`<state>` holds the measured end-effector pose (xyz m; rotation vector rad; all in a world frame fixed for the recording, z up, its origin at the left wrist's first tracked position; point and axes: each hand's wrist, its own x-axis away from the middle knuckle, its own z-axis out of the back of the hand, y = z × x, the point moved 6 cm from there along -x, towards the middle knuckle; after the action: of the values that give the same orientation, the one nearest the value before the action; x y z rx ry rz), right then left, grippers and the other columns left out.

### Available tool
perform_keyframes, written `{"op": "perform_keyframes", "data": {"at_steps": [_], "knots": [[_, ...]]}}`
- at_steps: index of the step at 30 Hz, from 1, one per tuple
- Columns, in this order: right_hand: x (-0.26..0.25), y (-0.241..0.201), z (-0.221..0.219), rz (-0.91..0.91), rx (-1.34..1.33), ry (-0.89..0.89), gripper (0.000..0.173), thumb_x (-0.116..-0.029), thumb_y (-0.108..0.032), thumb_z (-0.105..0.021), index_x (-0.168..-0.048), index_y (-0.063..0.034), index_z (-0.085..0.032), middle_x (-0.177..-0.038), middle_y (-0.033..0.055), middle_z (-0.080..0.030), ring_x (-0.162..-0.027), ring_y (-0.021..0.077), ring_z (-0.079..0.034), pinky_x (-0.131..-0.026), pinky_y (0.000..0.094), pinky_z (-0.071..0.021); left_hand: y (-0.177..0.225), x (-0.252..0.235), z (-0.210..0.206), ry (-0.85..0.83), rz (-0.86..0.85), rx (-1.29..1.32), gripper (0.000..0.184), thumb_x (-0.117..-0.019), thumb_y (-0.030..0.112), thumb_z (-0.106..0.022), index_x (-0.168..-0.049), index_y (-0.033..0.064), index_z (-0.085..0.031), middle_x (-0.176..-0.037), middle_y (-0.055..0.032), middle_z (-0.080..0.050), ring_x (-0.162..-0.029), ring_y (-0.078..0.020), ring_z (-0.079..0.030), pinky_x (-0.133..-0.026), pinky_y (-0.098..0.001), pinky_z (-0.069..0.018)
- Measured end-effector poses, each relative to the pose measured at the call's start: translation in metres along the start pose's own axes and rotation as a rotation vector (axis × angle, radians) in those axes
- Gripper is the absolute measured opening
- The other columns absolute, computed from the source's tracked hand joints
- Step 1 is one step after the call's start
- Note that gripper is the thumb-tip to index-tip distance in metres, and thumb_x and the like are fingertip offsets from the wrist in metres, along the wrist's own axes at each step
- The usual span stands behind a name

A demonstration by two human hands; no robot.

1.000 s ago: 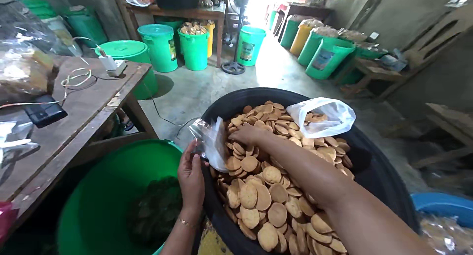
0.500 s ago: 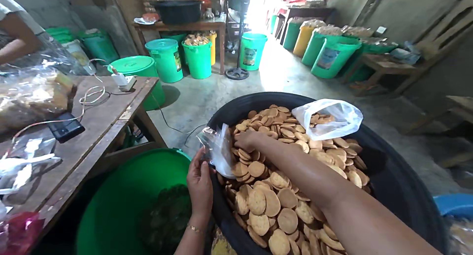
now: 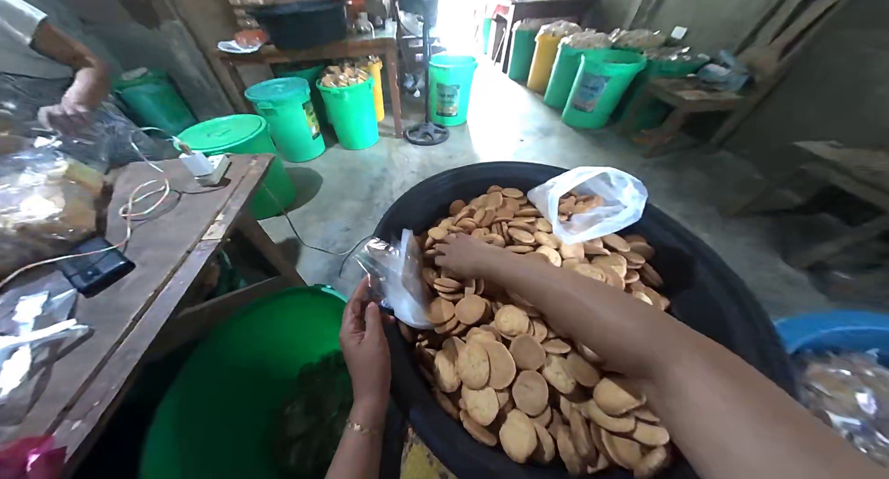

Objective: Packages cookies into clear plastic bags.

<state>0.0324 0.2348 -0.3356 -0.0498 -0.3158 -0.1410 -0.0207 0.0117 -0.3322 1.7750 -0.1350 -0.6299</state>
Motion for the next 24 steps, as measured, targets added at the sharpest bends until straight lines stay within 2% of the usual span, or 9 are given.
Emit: {"op": "perform_keyframes", "data": {"at_steps": [3, 9, 11, 14, 17, 19, 21, 23, 24], "knots": [[0.043, 0.001, 0.023, 0.005, -0.167, 0.237, 0.046, -0.0981, -0.028, -0.069, -0.132, 0.0022, -0.061, -0.128, 0.0273, -0.062, -0.125, 0.0458, -0.056, -0.107, 0.0605, -0.0427, 0.001, 0.001, 0.001, 0.003, 0.003, 0.016, 0.037, -0.1008, 0.001, -0.041, -0.133, -0.01, -0.055, -0.127, -0.0099, -0.064, -0.085, -0.0032, -0.065, -0.068, -0.0186, -0.0543], [0.102, -0.046, -0.012, 0.261, -0.471, -0.168, 0.052, -0.0989, -0.024, -0.068, -0.138, 0.0082, -0.054, -0.142, 0.0314, -0.052, -0.133, 0.0466, -0.05, -0.111, 0.0636, -0.0364, 0.006, 0.001, -0.002, 0.0, 0.029, -0.018, 0.035, -0.1017, 0.003, -0.041, -0.131, -0.009, -0.057, -0.124, -0.0096, -0.065, -0.085, -0.0026, -0.065, -0.07, -0.0188, -0.0545], [0.097, -0.05, -0.018, 0.221, -0.47, -0.208, 0.053, -0.0995, -0.024, -0.067, -0.141, 0.0067, -0.052, -0.142, 0.0311, -0.053, -0.133, 0.0462, -0.051, -0.111, 0.0646, -0.0359, 0.005, 0.001, -0.001, 0.0, 0.031, -0.025, 0.035, -0.1021, 0.003, -0.041, -0.13, -0.0091, -0.058, -0.123, -0.0101, -0.066, -0.086, -0.0033, -0.065, -0.07, -0.0193, -0.0546], [0.086, -0.053, -0.017, 0.095, -0.399, -0.196, 0.052, -0.1008, -0.03, -0.065, -0.137, 0.0052, -0.055, -0.129, 0.0315, -0.06, -0.124, 0.0478, -0.057, -0.104, 0.0673, -0.0403, 0.003, 0.002, 0.0, 0.005, 0.03, -0.016, 0.033, -0.1029, 0.005, -0.04, -0.125, -0.0083, -0.061, -0.119, -0.0094, -0.067, -0.085, -0.0052, -0.066, -0.07, -0.0209, -0.0556], [0.093, -0.048, 0.005, -0.065, -0.435, 0.008, 0.048, -0.1009, -0.025, -0.062, -0.139, 0.0024, -0.052, -0.125, 0.0295, -0.063, -0.119, 0.0459, -0.06, -0.101, 0.0641, -0.0446, 0.005, 0.001, -0.001, -0.019, 0.008, -0.034, 0.029, -0.1041, 0.005, -0.041, -0.115, -0.008, -0.064, -0.106, -0.0071, -0.07, -0.087, -0.0045, -0.066, -0.076, -0.0214, -0.0553], [0.116, -0.031, 0.016, -0.155, -0.728, 0.23, 0.046, -0.1023, -0.022, -0.061, -0.142, 0.0009, -0.052, -0.133, 0.0269, -0.06, -0.123, 0.0364, -0.06, -0.105, 0.0528, -0.0453, 0.01, 0.003, -0.003, -0.05, -0.012, -0.128, 0.026, -0.1038, 0.007, -0.045, -0.113, -0.0065, -0.065, -0.103, -0.0061, -0.069, -0.086, -0.003, -0.066, -0.076, -0.0204, -0.0556], [0.147, -0.015, 0.008, -0.153, -1.332, 0.458, 0.044, -0.1037, -0.014, -0.052, -0.145, -0.0001, -0.047, -0.137, 0.0182, -0.057, -0.118, 0.0217, -0.062, -0.101, 0.0373, -0.0529, 0.021, 0.005, -0.011, -0.118, -0.094, -0.328, 0.021, -0.1007, 0.006, -0.054, -0.113, -0.0053, -0.067, -0.105, -0.0109, -0.068, -0.083, -0.0062, -0.063, -0.073, -0.0217, -0.0532], [0.18, -0.016, -0.006, -0.067, -1.917, 0.602, 0.05, -0.1027, -0.012, -0.047, -0.151, -0.0044, -0.039, -0.137, 0.015, -0.056, -0.115, 0.0241, -0.064, -0.098, 0.0408, -0.0561, 0.037, 0.012, -0.036, -0.248, -0.246, -0.538, 0.023, -0.0957, -0.001, -0.055, -0.112, -0.0029, -0.07, -0.113, -0.0177, -0.068, -0.085, -0.0155, -0.065, -0.074, -0.0276, -0.0547], [0.196, -0.022, -0.01, -0.032, -2.025, 0.637, 0.057, -0.0967, -0.012, -0.053, -0.151, -0.0072, -0.039, -0.136, 0.0135, -0.058, -0.113, 0.0246, -0.065, -0.096, 0.0419, -0.057, 0.045, 0.017, -0.054, -0.358, -0.284, -0.607, 0.026, -0.0951, -0.003, -0.055, -0.115, -0.0029, -0.071, -0.12, -0.0212, -0.068, -0.092, -0.023, -0.069, -0.078, -0.0342, -0.057]]}}
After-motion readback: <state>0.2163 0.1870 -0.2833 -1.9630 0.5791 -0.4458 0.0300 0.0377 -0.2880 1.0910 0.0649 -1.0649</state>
